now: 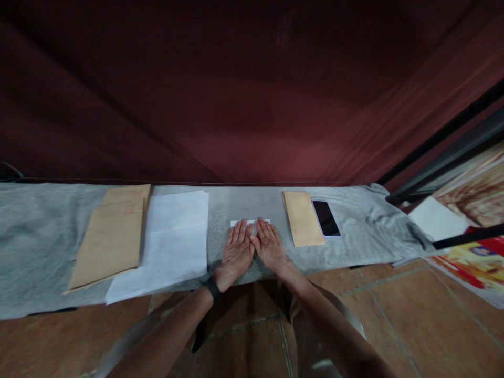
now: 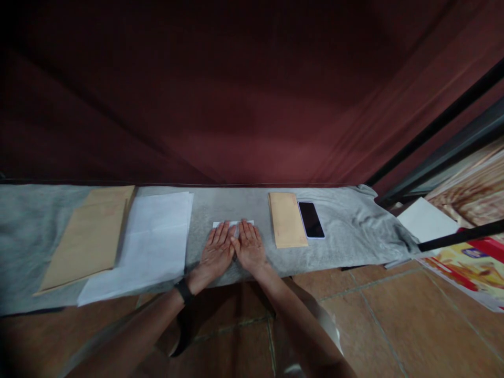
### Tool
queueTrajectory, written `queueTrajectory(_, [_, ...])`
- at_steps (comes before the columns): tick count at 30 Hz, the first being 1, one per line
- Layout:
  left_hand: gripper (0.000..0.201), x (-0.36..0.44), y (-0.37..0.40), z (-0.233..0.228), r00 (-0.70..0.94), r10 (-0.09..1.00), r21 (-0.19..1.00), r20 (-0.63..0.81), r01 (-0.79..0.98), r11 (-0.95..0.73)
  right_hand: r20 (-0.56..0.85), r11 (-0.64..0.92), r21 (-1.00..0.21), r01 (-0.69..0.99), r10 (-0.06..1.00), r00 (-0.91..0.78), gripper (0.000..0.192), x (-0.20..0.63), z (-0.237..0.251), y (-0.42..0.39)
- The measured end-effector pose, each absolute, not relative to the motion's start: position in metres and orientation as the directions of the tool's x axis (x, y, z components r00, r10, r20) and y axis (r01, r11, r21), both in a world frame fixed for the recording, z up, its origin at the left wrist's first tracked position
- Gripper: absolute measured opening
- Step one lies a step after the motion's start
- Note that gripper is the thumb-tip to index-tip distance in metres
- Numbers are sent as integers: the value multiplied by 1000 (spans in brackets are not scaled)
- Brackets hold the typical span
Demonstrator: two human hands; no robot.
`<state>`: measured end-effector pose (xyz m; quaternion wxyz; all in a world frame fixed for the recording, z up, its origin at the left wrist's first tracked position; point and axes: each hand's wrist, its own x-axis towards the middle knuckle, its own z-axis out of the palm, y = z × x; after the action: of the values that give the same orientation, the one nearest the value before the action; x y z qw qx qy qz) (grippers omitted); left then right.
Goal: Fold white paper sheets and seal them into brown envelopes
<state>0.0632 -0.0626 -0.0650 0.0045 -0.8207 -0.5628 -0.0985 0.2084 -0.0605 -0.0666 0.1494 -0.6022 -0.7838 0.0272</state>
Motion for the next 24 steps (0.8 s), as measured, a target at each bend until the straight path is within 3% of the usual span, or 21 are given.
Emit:
queueTrajectory(18, [65, 50, -68, -61, 211, 964, 106, 163, 967, -230, 273, 220, -101, 970, 944, -186, 64, 220, -83, -60])
queueTrajectory(24, [60, 53, -70, -55, 352, 911, 129, 215, 914, -383, 259, 234, -84, 969, 944, -205, 65, 223, -85, -59])
